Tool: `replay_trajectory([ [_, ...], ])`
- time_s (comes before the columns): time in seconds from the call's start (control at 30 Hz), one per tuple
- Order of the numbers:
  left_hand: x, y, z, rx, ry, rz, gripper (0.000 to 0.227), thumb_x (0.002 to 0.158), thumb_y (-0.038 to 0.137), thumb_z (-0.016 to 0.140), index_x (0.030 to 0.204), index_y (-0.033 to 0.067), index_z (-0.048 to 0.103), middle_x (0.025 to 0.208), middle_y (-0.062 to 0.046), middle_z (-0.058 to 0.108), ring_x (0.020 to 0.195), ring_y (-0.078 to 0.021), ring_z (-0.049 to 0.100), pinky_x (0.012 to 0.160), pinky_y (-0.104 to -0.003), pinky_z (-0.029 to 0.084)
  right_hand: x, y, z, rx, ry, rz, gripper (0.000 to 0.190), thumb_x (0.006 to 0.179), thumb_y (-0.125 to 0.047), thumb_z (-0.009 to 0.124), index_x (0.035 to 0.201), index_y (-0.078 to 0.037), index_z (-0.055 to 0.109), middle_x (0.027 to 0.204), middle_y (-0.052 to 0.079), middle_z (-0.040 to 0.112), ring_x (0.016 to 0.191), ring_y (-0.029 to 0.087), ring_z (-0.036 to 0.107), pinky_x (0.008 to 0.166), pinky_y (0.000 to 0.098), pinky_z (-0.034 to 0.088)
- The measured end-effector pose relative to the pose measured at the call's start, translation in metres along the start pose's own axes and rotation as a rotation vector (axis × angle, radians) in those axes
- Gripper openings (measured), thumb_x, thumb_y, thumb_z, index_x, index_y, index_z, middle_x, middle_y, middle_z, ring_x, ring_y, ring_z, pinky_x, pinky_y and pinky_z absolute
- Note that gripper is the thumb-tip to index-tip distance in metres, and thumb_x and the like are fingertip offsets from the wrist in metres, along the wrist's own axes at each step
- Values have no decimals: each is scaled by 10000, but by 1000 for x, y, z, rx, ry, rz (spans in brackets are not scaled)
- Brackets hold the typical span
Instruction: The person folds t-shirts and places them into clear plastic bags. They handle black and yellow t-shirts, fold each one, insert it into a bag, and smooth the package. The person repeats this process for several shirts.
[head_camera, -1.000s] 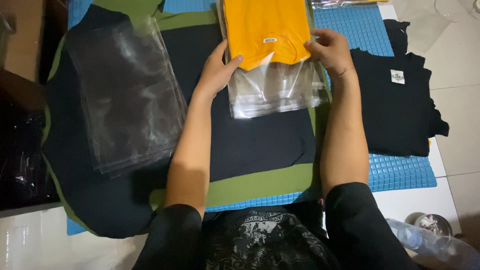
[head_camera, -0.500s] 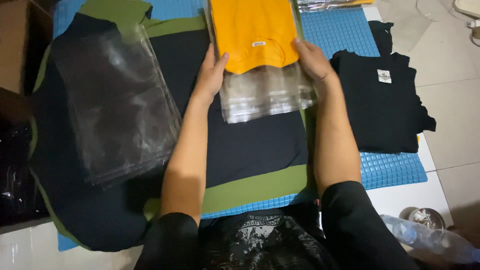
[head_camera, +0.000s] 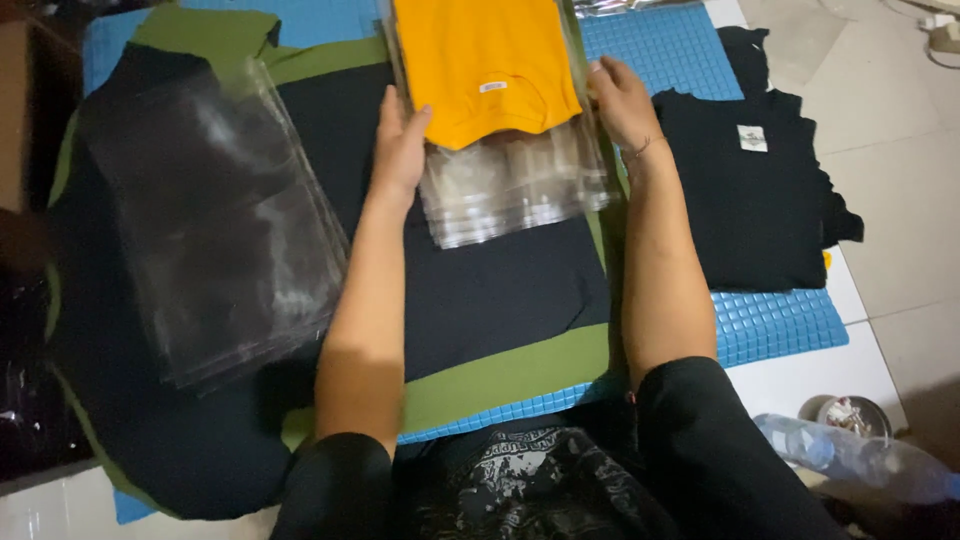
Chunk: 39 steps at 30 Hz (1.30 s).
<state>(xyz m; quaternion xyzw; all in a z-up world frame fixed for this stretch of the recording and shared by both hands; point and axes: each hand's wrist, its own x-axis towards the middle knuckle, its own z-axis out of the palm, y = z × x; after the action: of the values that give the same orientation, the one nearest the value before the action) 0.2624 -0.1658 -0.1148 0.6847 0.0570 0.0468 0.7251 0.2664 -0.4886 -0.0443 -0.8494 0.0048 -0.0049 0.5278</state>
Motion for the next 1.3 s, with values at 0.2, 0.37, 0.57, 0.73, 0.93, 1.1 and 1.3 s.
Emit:
replay_trajectory([
  [0.2, -34, 58, 5, 325, 72, 152, 750, 1094, 287, 598, 1653, 98, 136, 1740, -154, 78, 1620, -290, 73, 1296, -418, 150, -41, 26, -65, -253, 514, -555, 325, 1114, -260, 587, 1336, -29, 641, 1177, 167, 741, 1084, 286, 713, 864, 443, 538],
  [0.37, -83, 90, 44, 789, 113, 650, 704, 1162, 246, 685, 1687, 146, 227, 1765, -100, 69, 1658, -376, 8, 1374, -636, 111, -150, 21, -86, -545, 628, -547, 262, 1065, -115, 657, 1303, -8, 634, 1106, 152, 699, 1021, 343, 633, 888, 453, 476],
  [0.57, -142, 94, 122, 829, -107, 1275, 487, 985, 221, 707, 1431, 76, 572, 1495, -183, 493, 1434, -472, 406, 1207, -677, 290, -239, 69, -114, -834, 334, -390, 758, 865, -463, 802, 1483, -90, 571, 1546, 150, 521, 1415, 434, 460, 1089, 648, 368],
  [0.73, -177, 13, 161, 612, -629, 1307, 447, 963, 257, 634, 1383, 106, 619, 1318, -114, 635, 1277, -356, 601, 1044, -508, 506, -253, 85, -129, -929, 229, -325, 1004, 692, -516, 872, 1575, -197, 516, 1665, 92, 412, 1492, 424, 362, 1141, 633, 350],
  [0.93, -169, 1, 154, 737, -986, 889, 368, 988, 234, 661, 1345, 147, 686, 1332, -79, 690, 1334, -294, 590, 1093, -490, 472, -240, 102, -144, -698, 202, -302, 668, 843, -92, 799, 1473, -243, 633, 1552, 40, 556, 1439, 385, 460, 1199, 507, 347],
  [1.1, -169, 8, 152, 666, -971, 839, 279, 1027, 212, 661, 1265, 72, 703, 1248, -123, 707, 1289, -315, 614, 1085, -480, 479, -232, 113, -124, -864, 307, -340, 1081, 541, 17, 903, 1549, -131, 541, 1592, 104, 498, 1443, 407, 430, 1207, 519, 361],
  [1.3, -172, 9, 160, 654, -955, 674, 355, 1040, 279, 645, 1332, 79, 666, 1270, -122, 691, 1285, -323, 609, 1084, -488, 470, -235, 121, -103, -819, 494, -286, 774, 774, 48, 662, 1507, -194, 601, 1549, 21, 559, 1455, 322, 446, 1159, 522, 342],
])
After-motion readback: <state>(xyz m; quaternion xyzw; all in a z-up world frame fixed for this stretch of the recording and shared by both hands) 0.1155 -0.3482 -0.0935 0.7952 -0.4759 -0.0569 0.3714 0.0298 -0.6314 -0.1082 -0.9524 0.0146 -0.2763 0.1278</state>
